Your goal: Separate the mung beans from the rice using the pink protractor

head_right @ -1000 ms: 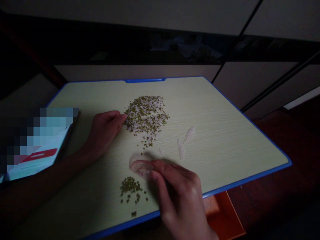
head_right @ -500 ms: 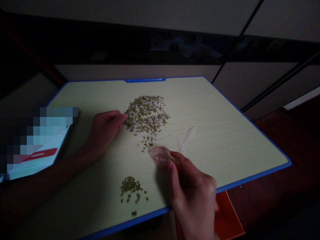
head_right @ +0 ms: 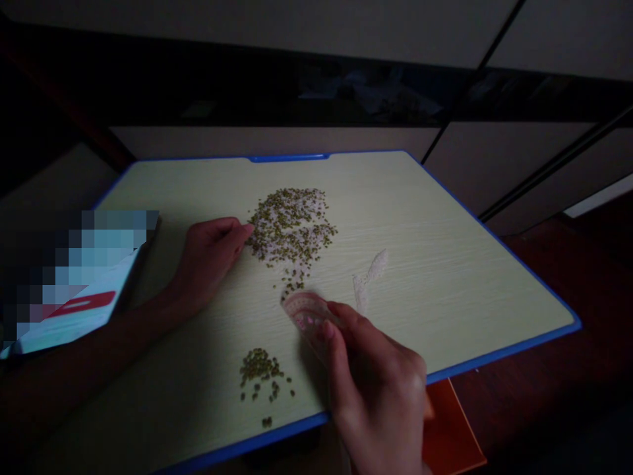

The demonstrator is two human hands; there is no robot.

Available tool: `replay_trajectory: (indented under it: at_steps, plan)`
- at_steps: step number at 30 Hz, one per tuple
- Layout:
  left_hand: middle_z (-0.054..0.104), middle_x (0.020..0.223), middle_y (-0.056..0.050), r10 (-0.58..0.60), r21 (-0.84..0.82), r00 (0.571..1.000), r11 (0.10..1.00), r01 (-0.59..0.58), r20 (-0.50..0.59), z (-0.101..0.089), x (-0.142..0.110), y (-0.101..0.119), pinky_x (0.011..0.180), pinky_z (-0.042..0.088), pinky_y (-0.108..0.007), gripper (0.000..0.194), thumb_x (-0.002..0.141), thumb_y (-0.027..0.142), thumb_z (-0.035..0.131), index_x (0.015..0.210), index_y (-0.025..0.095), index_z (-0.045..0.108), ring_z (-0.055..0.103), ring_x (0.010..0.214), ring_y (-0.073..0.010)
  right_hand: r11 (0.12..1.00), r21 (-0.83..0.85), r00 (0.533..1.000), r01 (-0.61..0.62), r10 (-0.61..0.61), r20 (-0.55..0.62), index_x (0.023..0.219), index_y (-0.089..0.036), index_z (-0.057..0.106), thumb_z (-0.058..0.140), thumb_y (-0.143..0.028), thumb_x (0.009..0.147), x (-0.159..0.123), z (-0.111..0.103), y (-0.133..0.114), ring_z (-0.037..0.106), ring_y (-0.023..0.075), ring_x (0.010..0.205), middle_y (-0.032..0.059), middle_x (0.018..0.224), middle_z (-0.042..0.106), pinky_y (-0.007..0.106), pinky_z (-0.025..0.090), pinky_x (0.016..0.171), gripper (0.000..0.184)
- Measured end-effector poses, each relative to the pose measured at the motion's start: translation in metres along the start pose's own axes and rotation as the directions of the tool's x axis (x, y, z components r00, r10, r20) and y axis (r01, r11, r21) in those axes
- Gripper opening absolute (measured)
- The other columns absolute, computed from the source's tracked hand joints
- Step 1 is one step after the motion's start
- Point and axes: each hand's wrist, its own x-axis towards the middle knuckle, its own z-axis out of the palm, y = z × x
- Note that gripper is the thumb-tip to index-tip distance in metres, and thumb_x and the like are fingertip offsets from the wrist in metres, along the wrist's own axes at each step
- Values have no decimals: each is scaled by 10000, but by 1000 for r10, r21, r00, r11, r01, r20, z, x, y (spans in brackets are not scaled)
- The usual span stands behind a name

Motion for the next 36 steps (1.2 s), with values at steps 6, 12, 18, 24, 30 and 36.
replay_trajectory:
  at_steps: [6, 12, 18, 24, 30, 36]
  plan:
    - [294, 347, 77, -2, -6, 1000, 1000, 2, 7, 1, 0, -1, 384, 175, -257, 353, 715, 200, 524, 406, 192, 353, 246, 364, -66, 994, -32, 991, 103, -100, 88, 870, -165, 698, 584, -208, 774, 10, 2, 1, 700, 138, 572, 17, 713, 746, 141, 539, 490, 155]
    - [298, 352, 74, 4, 14, 1000, 1000, -3, -2, 0, 0, 0, 388, 185, -257, 351, 717, 204, 519, 409, 194, 351, 253, 372, -69, 994, -1, 990, 111, -111, 87, 870, -138, 703, 580, -182, 772, 14, 5, 0, 711, 153, 681, 51, 818, 747, 162, 560, 576, 162]
    - [303, 353, 71, 1, 15, 1000, 1000, 0, 0, 0, -1, 2, 390, 184, -260, 346, 714, 211, 521, 409, 197, 357, 251, 377, -76, 994, 44, 976, 104, -110, 189, 887, -186, 703, 574, -152, 773, 15, 0, 3, 706, 167, 751, 23, 866, 743, 225, 578, 646, 175]
    - [301, 351, 71, -3, -3, 1000, 1000, 3, 5, 0, -1, 1, 396, 183, -264, 348, 710, 210, 520, 406, 198, 351, 251, 377, -78, 990, 50, 971, 133, -140, 195, 872, -203, 703, 567, -166, 774, 16, -2, 3, 705, 181, 743, 19, 842, 744, 263, 582, 619, 171]
    - [300, 354, 73, -4, -9, 1000, 1000, 4, 5, 0, 0, 0, 396, 178, -265, 346, 711, 212, 522, 411, 197, 352, 247, 376, -76, 989, 38, 964, 146, -151, 218, 881, -185, 701, 562, -146, 784, 19, 3, 0, 703, 166, 743, 22, 849, 744, 240, 573, 624, 174]
    - [304, 352, 73, -11, 3, 1000, 1000, 11, 6, 0, -1, 2, 395, 183, -265, 349, 714, 196, 523, 410, 196, 350, 255, 374, -74, 979, 87, 936, 185, -203, 288, 933, -255, 692, 548, -134, 792, 21, 4, -3, 694, 162, 795, -13, 914, 732, 265, 570, 678, 236]
